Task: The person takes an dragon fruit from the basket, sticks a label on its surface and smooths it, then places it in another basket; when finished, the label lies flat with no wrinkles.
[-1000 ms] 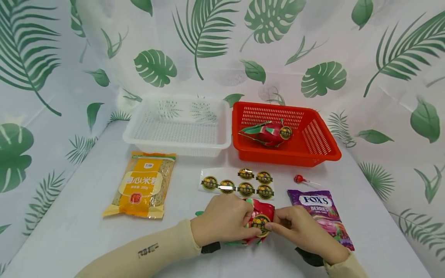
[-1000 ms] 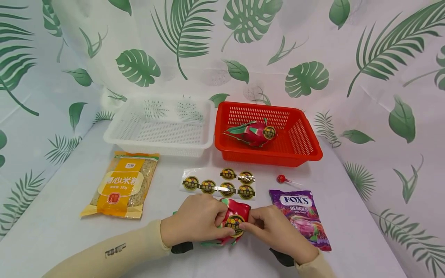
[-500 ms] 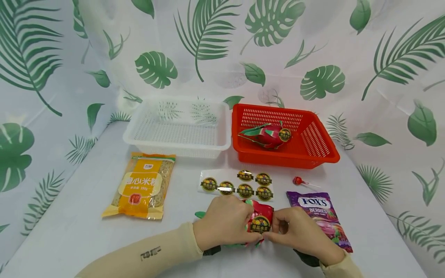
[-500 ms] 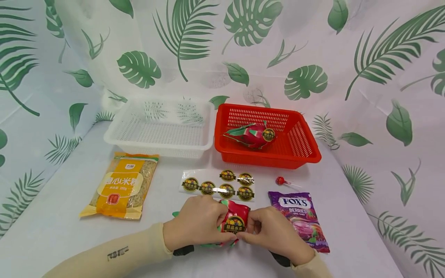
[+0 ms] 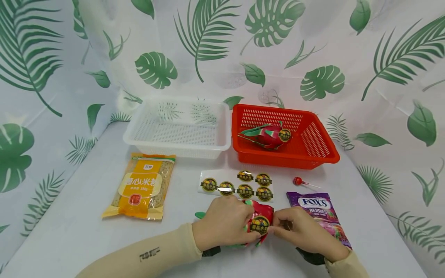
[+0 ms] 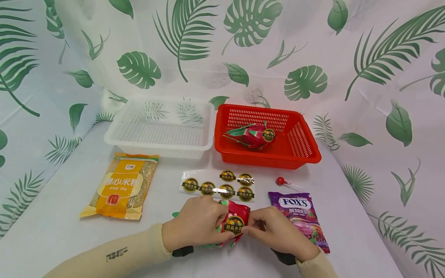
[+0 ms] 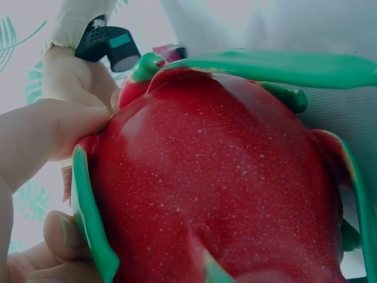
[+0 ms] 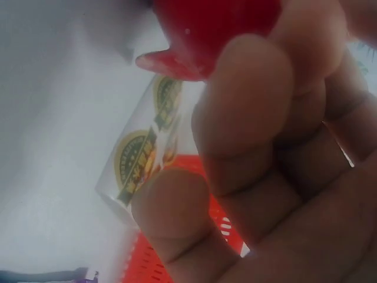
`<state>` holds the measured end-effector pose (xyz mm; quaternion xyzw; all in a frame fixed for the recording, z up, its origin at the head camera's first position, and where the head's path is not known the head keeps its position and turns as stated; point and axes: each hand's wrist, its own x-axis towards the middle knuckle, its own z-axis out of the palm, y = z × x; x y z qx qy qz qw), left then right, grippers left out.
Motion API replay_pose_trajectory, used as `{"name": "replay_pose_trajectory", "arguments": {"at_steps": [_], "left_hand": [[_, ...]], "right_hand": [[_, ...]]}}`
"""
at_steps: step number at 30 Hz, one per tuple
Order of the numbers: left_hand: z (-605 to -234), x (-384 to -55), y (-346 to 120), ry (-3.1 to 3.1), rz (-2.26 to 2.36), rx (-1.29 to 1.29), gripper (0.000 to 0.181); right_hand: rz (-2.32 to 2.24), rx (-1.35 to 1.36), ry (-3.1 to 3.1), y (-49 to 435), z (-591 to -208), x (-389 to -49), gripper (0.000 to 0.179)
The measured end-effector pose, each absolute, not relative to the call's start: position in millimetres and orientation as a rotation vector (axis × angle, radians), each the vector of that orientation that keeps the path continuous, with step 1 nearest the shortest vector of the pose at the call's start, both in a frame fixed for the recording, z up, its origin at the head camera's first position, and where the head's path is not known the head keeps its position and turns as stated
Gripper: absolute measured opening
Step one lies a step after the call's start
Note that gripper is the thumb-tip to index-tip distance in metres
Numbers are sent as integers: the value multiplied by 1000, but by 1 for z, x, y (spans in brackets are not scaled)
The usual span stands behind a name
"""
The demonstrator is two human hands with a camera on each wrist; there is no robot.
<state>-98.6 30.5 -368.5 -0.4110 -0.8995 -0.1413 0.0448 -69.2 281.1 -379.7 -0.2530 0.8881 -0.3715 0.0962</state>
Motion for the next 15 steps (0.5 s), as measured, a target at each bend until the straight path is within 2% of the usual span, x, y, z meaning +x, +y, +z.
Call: {"name": "replay_pose_trajectory", "arguments": {"at_steps": [15], "left_hand": [[-371, -99, 30, -2691, -483, -1271, 49]], "right_hand": [[-1153, -777, 2582, 284, -383, -72, 23]]}}
